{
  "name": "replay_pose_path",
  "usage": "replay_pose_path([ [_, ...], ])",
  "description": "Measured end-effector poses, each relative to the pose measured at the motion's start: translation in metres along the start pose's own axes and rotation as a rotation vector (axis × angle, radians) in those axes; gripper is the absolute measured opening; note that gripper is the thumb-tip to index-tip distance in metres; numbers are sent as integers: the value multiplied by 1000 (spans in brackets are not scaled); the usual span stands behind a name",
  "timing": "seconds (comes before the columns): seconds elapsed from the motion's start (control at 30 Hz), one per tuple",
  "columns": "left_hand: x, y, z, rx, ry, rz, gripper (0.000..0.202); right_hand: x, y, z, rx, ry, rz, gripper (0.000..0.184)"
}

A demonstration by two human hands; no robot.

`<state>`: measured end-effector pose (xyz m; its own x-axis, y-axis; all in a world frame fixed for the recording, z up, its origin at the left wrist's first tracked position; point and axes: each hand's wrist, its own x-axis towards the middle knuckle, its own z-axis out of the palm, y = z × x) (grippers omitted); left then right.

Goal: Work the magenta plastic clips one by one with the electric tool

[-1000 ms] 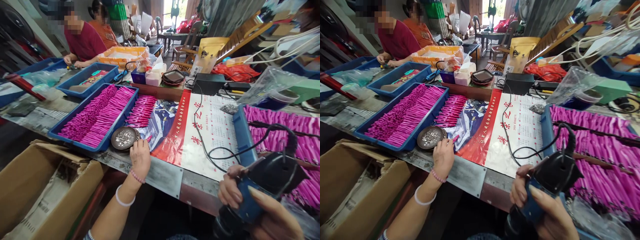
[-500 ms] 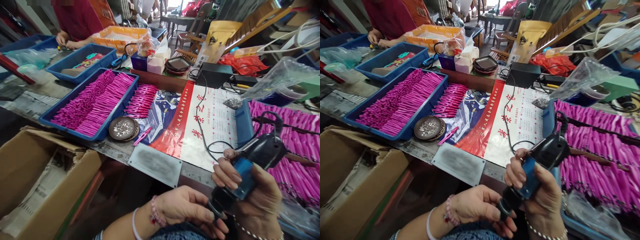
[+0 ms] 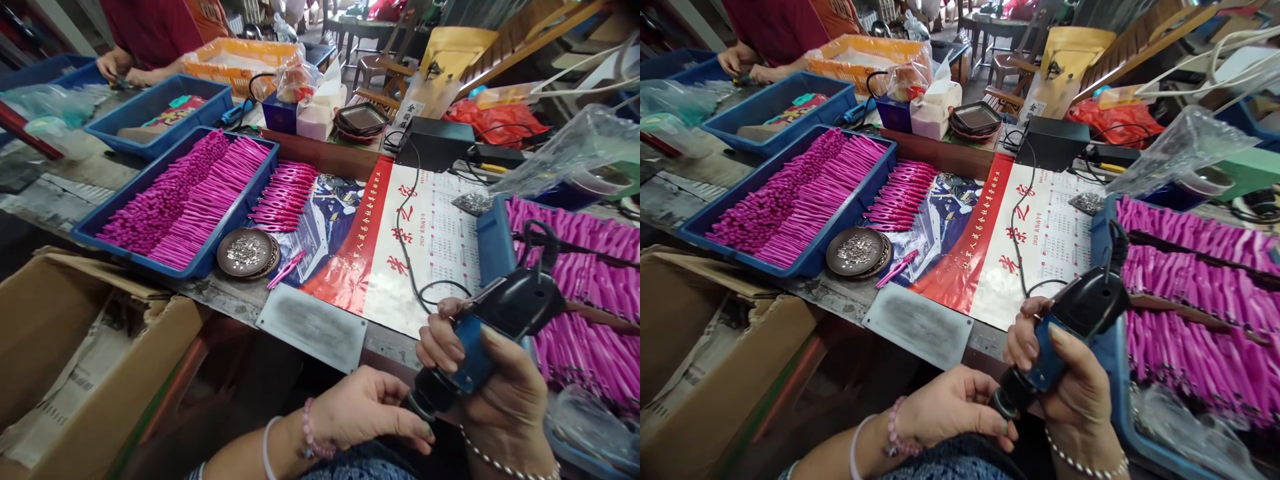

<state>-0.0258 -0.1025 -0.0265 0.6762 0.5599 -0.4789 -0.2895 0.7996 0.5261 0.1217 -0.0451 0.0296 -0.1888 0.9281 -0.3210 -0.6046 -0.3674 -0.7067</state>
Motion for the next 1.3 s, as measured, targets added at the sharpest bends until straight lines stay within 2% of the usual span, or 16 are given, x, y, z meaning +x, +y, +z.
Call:
replay_pose_path([
  [0.1,-1,-2,3,197,150,134,34,0,-1,2,6,45,-11,29],
  [0.17,-2,-2,3,247,187,182,38,0,-2,3,5,45,-20,30],
  [0.3,-2,-3,-1,15,-80,10,42,0,-3,2,32,-22,-17,29],
  [0.37,-2,-4,-3,-59,-120,-18,40,1,-2,0,39,-39,-12,29],
  [0.47,-3,-6,-2,30,-36,31,35,1,0,-1,24,-38,-17,29],
  [0.6,-6,-3,5,379,178,197,29,0,3,-5,-14,-18,-54,28],
  [0.7,-7,-1,8,532,262,299,28,0,4,-6,-24,-27,-63,28],
  [0.8,-7,-2,5,508,233,293,30,1,4,-6,-8,-33,-57,28],
  [0.93,-4,-5,-3,268,48,162,38,1,5,-7,23,-32,-33,28],
  [1.0,-3,-7,-7,213,4,127,39,1,6,-7,38,-30,-16,27],
  [1.3,-2,-11,-10,308,71,128,34,2,8,-6,23,-21,8,27],
])
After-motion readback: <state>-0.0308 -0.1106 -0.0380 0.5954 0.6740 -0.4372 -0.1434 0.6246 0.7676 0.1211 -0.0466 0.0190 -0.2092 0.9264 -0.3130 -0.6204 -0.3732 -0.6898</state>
